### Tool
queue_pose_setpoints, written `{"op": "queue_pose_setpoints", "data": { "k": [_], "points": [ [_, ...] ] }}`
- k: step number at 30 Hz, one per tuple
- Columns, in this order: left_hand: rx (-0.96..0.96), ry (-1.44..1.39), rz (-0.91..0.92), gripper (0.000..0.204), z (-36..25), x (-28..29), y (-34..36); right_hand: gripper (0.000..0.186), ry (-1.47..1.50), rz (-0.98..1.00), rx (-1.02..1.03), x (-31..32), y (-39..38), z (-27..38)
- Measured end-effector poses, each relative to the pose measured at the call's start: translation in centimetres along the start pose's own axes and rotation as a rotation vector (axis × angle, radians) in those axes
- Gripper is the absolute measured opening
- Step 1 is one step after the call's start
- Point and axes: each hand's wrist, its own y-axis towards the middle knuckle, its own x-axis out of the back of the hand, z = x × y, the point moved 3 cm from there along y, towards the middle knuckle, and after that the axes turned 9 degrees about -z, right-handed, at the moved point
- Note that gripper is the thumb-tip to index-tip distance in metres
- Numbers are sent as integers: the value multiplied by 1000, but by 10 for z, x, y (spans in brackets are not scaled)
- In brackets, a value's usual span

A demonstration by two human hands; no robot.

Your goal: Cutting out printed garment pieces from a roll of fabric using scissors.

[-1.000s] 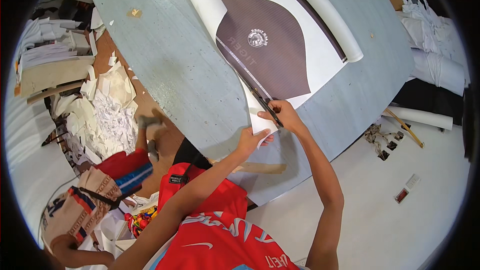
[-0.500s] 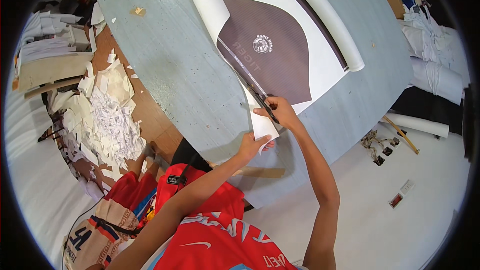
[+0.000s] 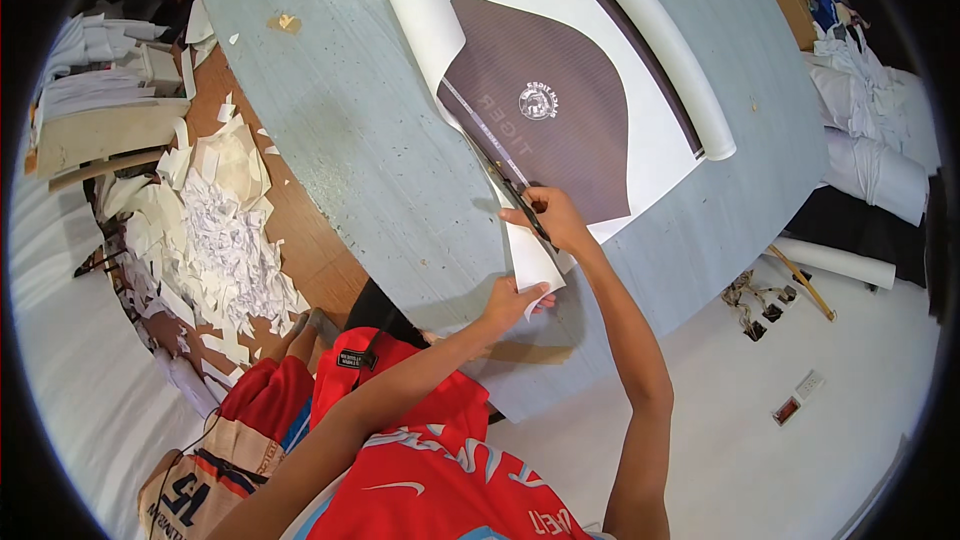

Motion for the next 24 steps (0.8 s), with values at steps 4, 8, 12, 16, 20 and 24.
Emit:
{"op": "queue_pose_setpoints", "data": {
  "k": [4,8,12,16,20,24],
  "points": [
    [-26,23,12,35,-3,3,0,58,-14,-12,27,-7,9,7],
    [-346,1377,266,45,-79,26,-25,59,-16,-51,40,-8,4,1],
    [-741,1450,49,42,-244,43,-19,60,-112,-116,45,-9,-1,7],
    [-1058,925,124,35,-329,47,39,57,-145,-112,12,-14,-2,27],
    [-1286,1499,-701,32,-326,99,57,61,-150,-99,-2,-11,0,20],
    [-1053,1024,-949,47,-301,125,67,60,-133,-66,3,-11,3,23]
  ]
}}
